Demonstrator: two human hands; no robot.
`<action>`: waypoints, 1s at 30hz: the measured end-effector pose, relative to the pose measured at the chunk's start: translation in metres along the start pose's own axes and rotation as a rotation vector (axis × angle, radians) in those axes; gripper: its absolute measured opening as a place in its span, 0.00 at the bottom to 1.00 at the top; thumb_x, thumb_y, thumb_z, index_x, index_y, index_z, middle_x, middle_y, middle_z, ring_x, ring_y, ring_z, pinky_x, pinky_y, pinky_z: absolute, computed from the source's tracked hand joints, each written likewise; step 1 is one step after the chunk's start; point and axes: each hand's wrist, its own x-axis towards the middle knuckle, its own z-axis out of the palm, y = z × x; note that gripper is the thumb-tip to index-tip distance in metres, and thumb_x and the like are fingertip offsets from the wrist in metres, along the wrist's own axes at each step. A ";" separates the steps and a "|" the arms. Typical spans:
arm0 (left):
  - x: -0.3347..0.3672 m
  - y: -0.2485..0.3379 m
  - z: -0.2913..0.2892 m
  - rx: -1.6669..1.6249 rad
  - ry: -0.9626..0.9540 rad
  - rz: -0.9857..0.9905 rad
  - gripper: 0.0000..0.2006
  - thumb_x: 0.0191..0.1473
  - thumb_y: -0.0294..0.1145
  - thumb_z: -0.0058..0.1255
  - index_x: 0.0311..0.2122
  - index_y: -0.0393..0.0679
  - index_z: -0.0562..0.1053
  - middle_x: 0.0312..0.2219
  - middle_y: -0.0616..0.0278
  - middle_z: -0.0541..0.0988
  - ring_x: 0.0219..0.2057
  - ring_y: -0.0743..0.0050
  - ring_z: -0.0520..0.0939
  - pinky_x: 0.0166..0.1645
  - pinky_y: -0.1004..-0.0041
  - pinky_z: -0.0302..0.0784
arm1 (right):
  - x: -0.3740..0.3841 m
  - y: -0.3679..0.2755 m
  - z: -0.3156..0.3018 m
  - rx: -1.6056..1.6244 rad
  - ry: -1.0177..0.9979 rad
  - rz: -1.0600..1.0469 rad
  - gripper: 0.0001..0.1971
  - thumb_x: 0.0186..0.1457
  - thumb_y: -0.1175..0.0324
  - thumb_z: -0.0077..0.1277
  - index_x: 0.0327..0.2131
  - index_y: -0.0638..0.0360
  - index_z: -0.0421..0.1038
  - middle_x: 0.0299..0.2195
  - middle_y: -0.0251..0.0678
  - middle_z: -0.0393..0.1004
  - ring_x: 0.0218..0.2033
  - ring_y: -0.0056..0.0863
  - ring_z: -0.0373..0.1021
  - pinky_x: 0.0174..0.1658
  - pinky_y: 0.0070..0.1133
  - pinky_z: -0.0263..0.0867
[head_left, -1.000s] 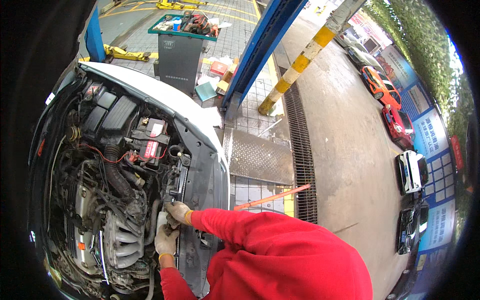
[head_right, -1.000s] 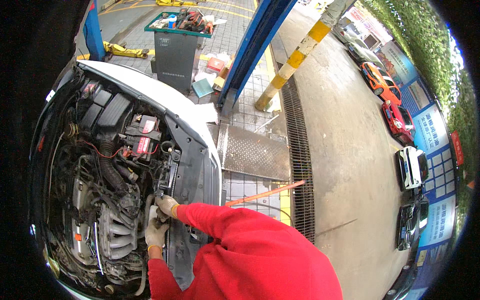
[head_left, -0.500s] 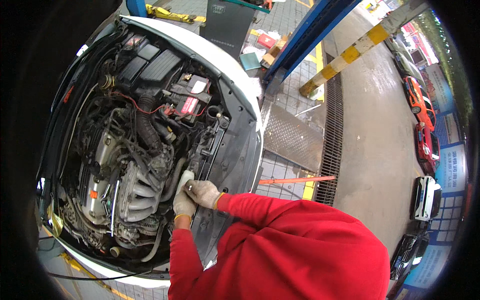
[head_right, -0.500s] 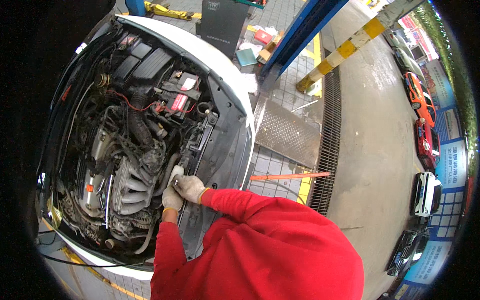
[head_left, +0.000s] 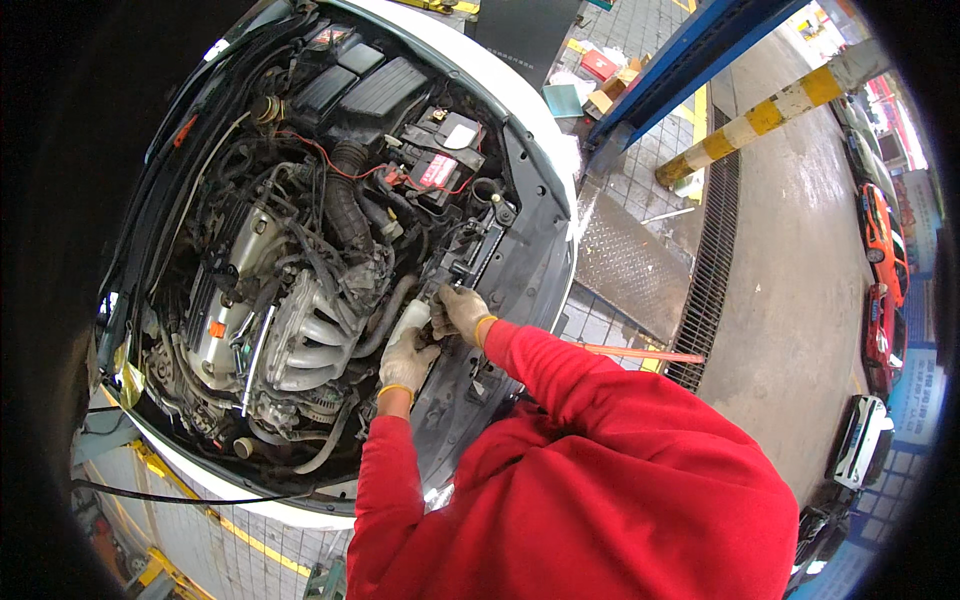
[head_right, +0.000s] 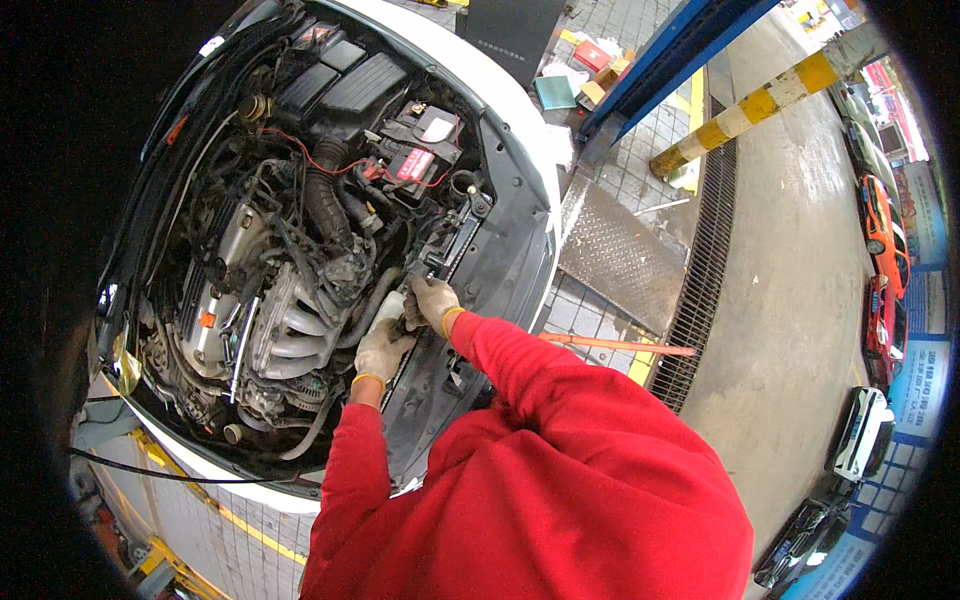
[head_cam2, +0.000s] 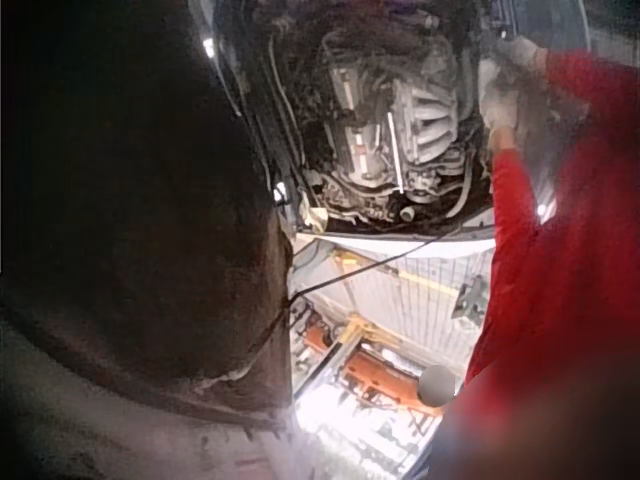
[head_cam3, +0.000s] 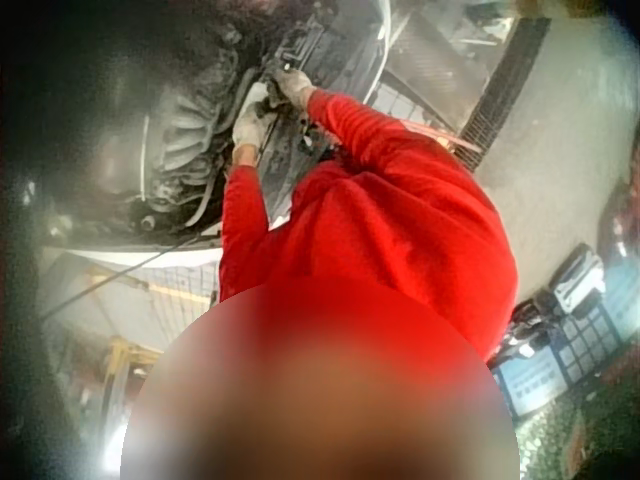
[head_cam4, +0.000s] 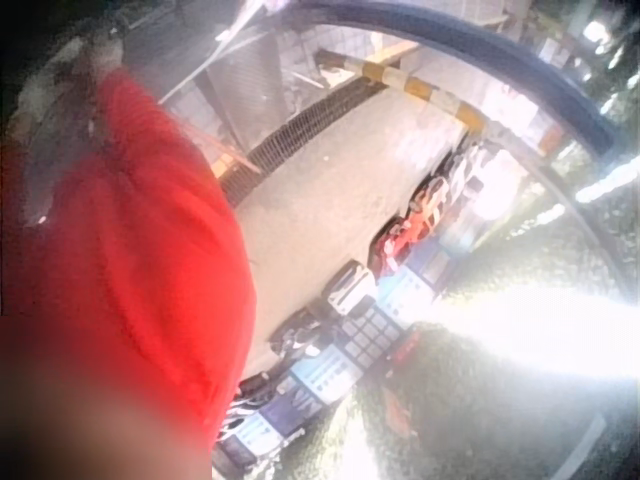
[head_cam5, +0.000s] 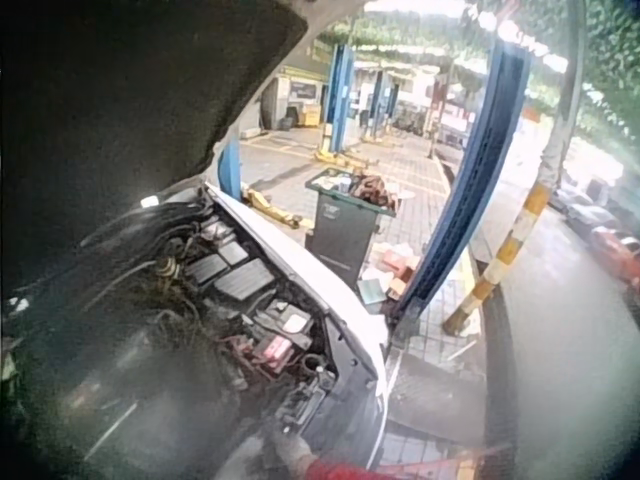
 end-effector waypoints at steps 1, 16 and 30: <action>0.000 -0.003 0.002 -0.030 0.008 0.037 0.34 0.60 0.44 0.72 0.66 0.36 0.78 0.56 0.39 0.88 0.60 0.38 0.88 0.63 0.52 0.82 | 0.001 0.004 0.001 -0.121 0.014 -0.092 0.21 0.79 0.52 0.50 0.47 0.64 0.77 0.31 0.45 0.83 0.30 0.44 0.84 0.34 0.41 0.82; 0.013 -0.016 0.017 0.002 0.026 0.032 0.27 0.64 0.47 0.69 0.62 0.43 0.79 0.51 0.41 0.90 0.55 0.34 0.88 0.60 0.47 0.84 | -0.045 0.027 0.028 -0.602 0.221 -0.537 0.19 0.80 0.53 0.48 0.47 0.63 0.77 0.33 0.55 0.84 0.37 0.56 0.84 0.43 0.44 0.77; 0.099 0.118 0.001 0.006 0.144 0.197 0.54 0.56 0.59 0.74 0.79 0.39 0.63 0.69 0.33 0.76 0.70 0.33 0.77 0.74 0.48 0.74 | 0.024 -0.152 -0.101 0.070 0.105 -0.481 0.27 0.80 0.46 0.50 0.57 0.66 0.72 0.36 0.44 0.83 0.29 0.36 0.83 0.33 0.36 0.85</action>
